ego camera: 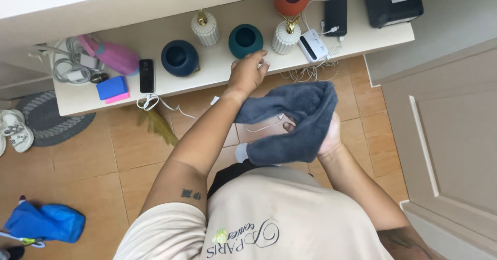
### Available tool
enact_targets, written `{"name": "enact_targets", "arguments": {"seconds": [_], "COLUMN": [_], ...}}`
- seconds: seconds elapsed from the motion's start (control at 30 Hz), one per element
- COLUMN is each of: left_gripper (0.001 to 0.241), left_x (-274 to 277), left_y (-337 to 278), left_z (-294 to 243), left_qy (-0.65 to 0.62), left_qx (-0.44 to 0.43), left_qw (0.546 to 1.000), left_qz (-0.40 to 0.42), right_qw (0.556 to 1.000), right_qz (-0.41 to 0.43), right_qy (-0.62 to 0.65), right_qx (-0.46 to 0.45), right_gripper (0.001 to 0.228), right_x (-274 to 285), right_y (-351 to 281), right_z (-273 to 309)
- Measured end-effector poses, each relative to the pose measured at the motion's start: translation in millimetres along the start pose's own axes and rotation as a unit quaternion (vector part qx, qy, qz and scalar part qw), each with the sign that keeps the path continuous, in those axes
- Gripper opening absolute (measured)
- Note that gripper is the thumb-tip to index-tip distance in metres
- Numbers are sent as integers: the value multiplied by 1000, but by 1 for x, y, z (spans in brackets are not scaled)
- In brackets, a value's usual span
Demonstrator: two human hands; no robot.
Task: Cleaning and dusting decorative vases and figurines on a shelf using a soft cloth.
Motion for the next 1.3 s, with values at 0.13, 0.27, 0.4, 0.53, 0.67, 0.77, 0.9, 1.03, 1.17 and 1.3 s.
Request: {"name": "enact_targets", "arguments": {"seconds": [0.13,0.27,0.4,0.53,0.67,0.77,0.9,1.03,1.17,1.3], "left_gripper": [34,31,27,26,25,26,30,43,67,71], "left_x": [3,-16,-24,-21,-23,-25,-40,-57,-57,-63], "left_y": [3,1,-5,0,14,21,34,45,59,89], "left_z": [-4,14,33,38,18,-8,-37,-48,-58,-58], "left_qy": [-46,-56,-35,-13,-37,-74,-106,-111,-88,-82], "left_qx": [-21,-9,42,75,86,96,77,71,75,80], "left_qw": [998,998,998,997,995,991,989,987,985,986], "left_qz": [-26,17,29,14,-33,-57,-68,-91,-125,-118], "right_qw": [997,999,999,998,989,984,993,990,976,967], "right_qz": [9,-19,-28,-34,-17,2,3,-6,4,38], "right_qy": [81,24,-15,-49,-145,-175,-115,-135,-216,-252], "right_qx": [-5,28,12,-8,-13,-13,-31,-34,-18,-6], "right_gripper": [53,57,54,51,47,45,48,46,41,40], "right_x": [27,-11,-9,-5,8,6,-1,-4,-3,22], "right_y": [14,-1,7,14,16,11,0,-5,-6,-6], "right_z": [2,-8,-13,-4,29,58,88,114,137,158]}}
Point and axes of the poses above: each hand's wrist, its own y-axis towards the middle knuckle, its own x-axis out of the back of the hand, z = x × y, the point moved 5 cm from there along y, towards the middle knuckle, and after that the axes turned 14 degrees about y, right-handed, at the moved point
